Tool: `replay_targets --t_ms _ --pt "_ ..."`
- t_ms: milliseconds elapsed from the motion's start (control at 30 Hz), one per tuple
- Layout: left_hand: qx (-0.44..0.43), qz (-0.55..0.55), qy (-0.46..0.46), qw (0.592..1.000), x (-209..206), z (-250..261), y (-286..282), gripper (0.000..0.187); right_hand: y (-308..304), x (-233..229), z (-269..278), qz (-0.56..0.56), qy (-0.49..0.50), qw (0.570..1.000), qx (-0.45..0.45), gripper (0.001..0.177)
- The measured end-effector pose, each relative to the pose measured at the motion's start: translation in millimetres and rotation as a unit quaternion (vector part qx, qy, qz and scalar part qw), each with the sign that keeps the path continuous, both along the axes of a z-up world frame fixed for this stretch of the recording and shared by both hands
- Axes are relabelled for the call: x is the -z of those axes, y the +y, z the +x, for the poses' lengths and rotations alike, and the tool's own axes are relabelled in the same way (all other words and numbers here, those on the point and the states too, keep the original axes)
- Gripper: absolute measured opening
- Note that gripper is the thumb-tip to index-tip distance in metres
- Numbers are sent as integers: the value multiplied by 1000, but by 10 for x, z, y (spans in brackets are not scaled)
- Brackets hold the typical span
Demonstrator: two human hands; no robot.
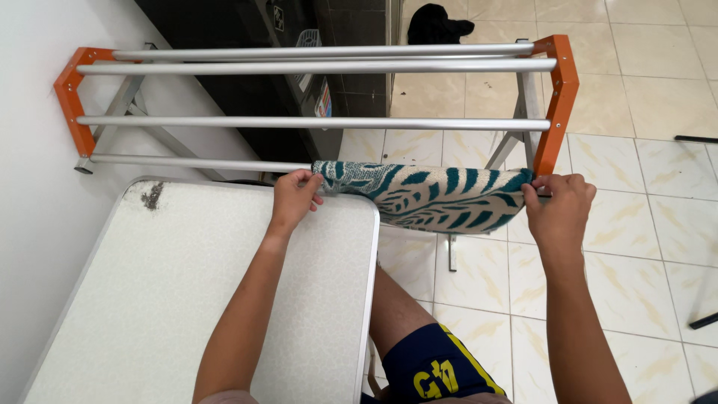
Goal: The person folds a patterned towel and hangs it on a drying rack. They then use a black brush to repeatedly clean the surface of a floral-patterned rug placed on a white table.
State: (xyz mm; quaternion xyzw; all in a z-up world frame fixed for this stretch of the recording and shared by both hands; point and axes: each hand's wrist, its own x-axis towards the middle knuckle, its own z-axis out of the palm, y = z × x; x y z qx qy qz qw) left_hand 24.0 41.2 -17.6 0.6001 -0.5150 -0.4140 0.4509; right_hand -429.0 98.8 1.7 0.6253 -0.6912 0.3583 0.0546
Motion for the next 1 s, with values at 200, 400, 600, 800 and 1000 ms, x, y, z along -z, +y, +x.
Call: replay_targets --t_ms 200,400,600,800,1000 --pt "-68 -120 -146 980 -212 132 -91 16 14 83 50 -33 -78 996 -19 12" --pt "-67 -97 -304 945 -413 -32 47 35 91 426 78 -131 -171 976 -18 30" --pt "30 -146 -303 941 -389 11 52 30 -29 796 -18 -77 -442 886 -114 48" --pt "42 -190 -329 924 -299 27 268 45 85 723 -14 -57 -475 857 -195 45" --pt "82 -122 -319 936 -567 348 950 38 19 713 -93 -122 -327 928 -131 55"
